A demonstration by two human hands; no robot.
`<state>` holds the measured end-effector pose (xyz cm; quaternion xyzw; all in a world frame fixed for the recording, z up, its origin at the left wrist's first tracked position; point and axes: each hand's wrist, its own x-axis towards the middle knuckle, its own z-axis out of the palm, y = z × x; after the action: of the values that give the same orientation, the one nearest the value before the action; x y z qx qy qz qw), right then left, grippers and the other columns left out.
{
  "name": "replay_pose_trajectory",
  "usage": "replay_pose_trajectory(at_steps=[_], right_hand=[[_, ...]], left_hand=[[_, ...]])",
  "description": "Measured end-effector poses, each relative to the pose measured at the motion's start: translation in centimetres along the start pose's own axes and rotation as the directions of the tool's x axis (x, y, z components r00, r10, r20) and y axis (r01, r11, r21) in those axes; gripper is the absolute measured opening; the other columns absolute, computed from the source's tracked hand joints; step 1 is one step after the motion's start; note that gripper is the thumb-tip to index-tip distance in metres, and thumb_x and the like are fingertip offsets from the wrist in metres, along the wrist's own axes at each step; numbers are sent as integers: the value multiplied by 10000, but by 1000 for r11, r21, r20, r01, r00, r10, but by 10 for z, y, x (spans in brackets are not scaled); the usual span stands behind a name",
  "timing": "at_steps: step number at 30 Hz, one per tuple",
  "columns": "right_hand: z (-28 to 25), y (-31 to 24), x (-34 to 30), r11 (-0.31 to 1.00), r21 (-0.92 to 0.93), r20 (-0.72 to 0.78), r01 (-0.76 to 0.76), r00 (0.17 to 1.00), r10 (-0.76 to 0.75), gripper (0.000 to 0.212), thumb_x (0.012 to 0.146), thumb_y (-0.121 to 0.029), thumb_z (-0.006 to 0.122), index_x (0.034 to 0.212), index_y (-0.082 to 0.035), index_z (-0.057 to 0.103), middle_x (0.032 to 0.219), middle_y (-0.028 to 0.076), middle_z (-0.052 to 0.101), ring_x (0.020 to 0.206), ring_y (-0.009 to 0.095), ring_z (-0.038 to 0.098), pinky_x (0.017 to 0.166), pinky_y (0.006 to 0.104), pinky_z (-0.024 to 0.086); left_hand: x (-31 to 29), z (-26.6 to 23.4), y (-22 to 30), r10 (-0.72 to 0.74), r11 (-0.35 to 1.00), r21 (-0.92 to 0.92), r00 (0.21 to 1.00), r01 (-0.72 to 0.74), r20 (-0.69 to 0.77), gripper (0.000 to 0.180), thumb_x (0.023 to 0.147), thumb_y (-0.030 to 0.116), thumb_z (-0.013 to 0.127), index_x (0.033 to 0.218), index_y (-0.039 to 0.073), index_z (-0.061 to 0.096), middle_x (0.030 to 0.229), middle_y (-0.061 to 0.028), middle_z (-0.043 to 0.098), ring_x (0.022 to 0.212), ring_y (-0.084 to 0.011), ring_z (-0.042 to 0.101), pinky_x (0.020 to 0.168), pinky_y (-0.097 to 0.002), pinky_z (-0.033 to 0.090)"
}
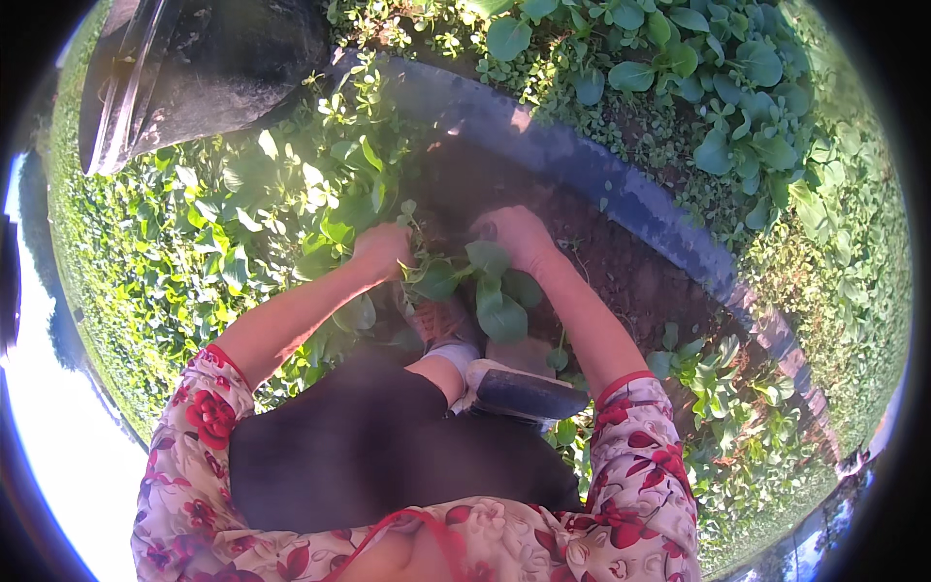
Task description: The person harvests leafy green vegetables by hand and with a small hand tool, pulling them from the soil and placing them into a black bucket.
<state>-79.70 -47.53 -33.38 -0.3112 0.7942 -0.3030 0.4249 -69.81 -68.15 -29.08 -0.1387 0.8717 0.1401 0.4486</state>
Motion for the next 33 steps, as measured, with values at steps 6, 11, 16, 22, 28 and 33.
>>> replay_pose_trajectory(at_steps=[6, 11, 16, 22, 28, 33], right_hand=[[-29, -62, -64, 964, -240, -191, -114, 979, 69, 215, 707, -160, 610, 906, -142, 690, 764, 129, 660, 705, 310, 641, 639, 407, 506], [-43, -51, -65, 977, -142, -585, -157, 810, 45, 146, 742, -130, 660, 887, -126, 683, 725, 150, 632, 674, 327, 625, 591, 386, 496], [-24, -43, -30, 986, -101, -592, -130, 805, 46, 162, 750, -141, 635, 906, -131, 680, 738, 141, 639, 681, 332, 623, 604, 393, 497], [4, -11, 18, 998, -45, -616, 38, 786, -58, 202, 743, -130, 640, 939, -107, 680, 738, 135, 647, 672, 315, 630, 599, 387, 500], [6, -43, 39, 974, -220, -525, 44, 837, -157, 260, 722, -117, 622, 976, -123, 679, 681, 98, 632, 586, 287, 601, 550, 389, 494], [-12, -47, -18, 982, -159, -553, -97, 833, -7, 255, 716, -112, 650, 969, -126, 675, 709, 90, 643, 615, 286, 616, 561, 390, 494]], left_hand=[[-31, -52, 35, 185, 983, 48, 961, -179, -203, 245, 705, 177, 627, 921, 63, 651, 1024, -180, 606, 810, -324, 645, 684, -417, 522], [16, -72, 28, 292, 950, 225, 866, -215, -406, 155, 733, 125, 626, 868, 49, 618, 1147, -171, 520, 844, -314, 627, 697, -420, 507], [46, -66, -5, 165, 955, 293, 901, -45, -400, 272, 700, 87, 645, 962, 61, 576, 996, -158, 571, 765, -275, 651, 603, -397, 516], [43, -67, 10, 219, 920, 389, 896, -57, -386, 711, 750, 131, 625, 1378, 43, 304, 882, -142, 600, 698, -268, 651, 534, -383, 508], [74, -68, 13, 148, 904, 424, 896, 49, -418, 590, 735, 149, 650, 1266, 21, 427, 880, -121, 606, 720, -234, 659, 552, -356, 527], [82, -64, -6, 244, 874, 486, 845, 21, -475, 333, 724, 155, 654, 1018, 32, 555, 863, -105, 597, 704, -203, 658, 521, -329, 521]])
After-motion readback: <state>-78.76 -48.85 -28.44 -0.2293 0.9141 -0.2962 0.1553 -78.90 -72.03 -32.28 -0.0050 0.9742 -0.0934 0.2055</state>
